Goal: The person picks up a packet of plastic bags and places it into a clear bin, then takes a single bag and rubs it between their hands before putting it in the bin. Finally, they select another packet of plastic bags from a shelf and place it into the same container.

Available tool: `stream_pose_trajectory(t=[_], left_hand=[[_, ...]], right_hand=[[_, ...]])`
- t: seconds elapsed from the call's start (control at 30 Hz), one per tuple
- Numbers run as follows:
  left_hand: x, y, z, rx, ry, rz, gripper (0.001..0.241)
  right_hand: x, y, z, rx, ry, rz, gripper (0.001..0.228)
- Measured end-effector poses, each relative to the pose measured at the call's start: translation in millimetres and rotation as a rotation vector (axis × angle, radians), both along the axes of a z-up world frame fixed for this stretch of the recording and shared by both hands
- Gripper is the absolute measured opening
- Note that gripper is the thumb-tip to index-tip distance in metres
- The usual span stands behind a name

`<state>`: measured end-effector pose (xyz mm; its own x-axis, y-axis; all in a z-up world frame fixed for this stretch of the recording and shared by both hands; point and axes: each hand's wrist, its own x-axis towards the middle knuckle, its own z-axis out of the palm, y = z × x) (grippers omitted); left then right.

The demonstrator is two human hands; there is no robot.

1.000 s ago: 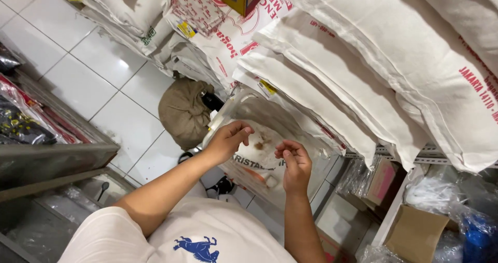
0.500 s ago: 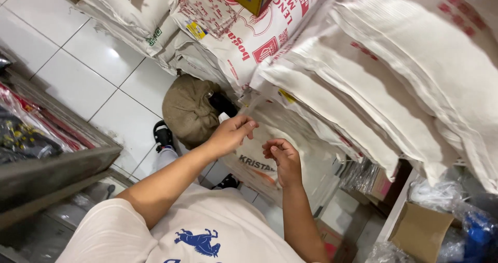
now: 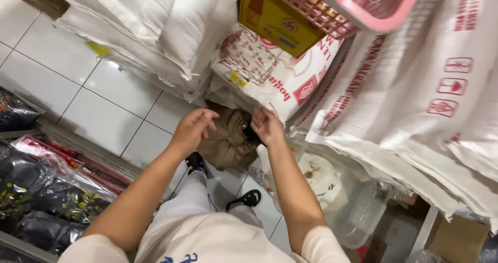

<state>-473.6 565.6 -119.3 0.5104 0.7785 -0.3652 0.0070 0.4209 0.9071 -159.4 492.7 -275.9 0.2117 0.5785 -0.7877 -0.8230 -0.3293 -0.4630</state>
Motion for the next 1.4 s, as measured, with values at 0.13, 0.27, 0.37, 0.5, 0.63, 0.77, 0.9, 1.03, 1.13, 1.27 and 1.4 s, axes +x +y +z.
stream_pose_trajectory(t=[0.13, 0.27, 0.37, 0.5, 0.63, 0.77, 0.9, 1.03, 1.13, 1.27, 1.4], left_hand=[[-45.4, 12.7, -7.9, -0.161, 0.068, 0.03, 0.031], [-69.4, 6.9, -29.3, -0.206, 0.092, 0.018, 0.031], [-81.1, 10.1, -39.4, -0.274, 0.11, -0.014, 0.031], [-87.5, 17.9, -45.0, -0.317, 0.115, -0.04, 0.032], [-88.3, 25.4, -55.2, -0.3, 0.098, -0.06, 0.034], [-65.3, 34.7, -82.7, -0.388, -0.011, -0.177, 0.043], [-10.7, 30.5, -100.0, -0.482, -0.173, -0.437, 0.074], [39.8, 13.8, -74.0, -0.65, -0.495, -0.228, 0.105], [54.0, 18.0, -24.2, -0.631, -0.818, -0.077, 0.125], [71.9, 31.8, 69.7, -0.562, -1.054, -0.215, 0.137], [90.9, 13.7, 121.5, -0.725, -1.125, -0.38, 0.138]], right_hand=[[7.9, 75.3, -50.5, 0.067, 0.04, -0.087, 0.022], [11.1, 120.6, -66.8, -0.142, -0.078, -0.194, 0.03], [14.1, 145.6, -75.4, -0.191, -0.091, -0.254, 0.031], [16.6, 153.6, -78.4, -0.123, -0.096, -0.293, 0.027], [1.9, 136.5, -60.5, 0.105, -0.248, -0.329, 0.016], [-37.5, 104.2, 3.9, 0.178, -0.276, -0.375, 0.007], [-92.2, 42.4, 83.7, 0.279, -0.001, -0.372, 0.014], [-152.5, -23.2, 157.7, 0.317, 0.113, -0.397, 0.02], [-178.5, -63.5, 196.0, 0.48, -0.027, -0.142, 0.02], [-174.2, -88.1, 235.5, 0.367, -0.24, 0.283, 0.027], [-155.4, -118.1, 294.2, 0.404, -0.602, 0.723, 0.028]])
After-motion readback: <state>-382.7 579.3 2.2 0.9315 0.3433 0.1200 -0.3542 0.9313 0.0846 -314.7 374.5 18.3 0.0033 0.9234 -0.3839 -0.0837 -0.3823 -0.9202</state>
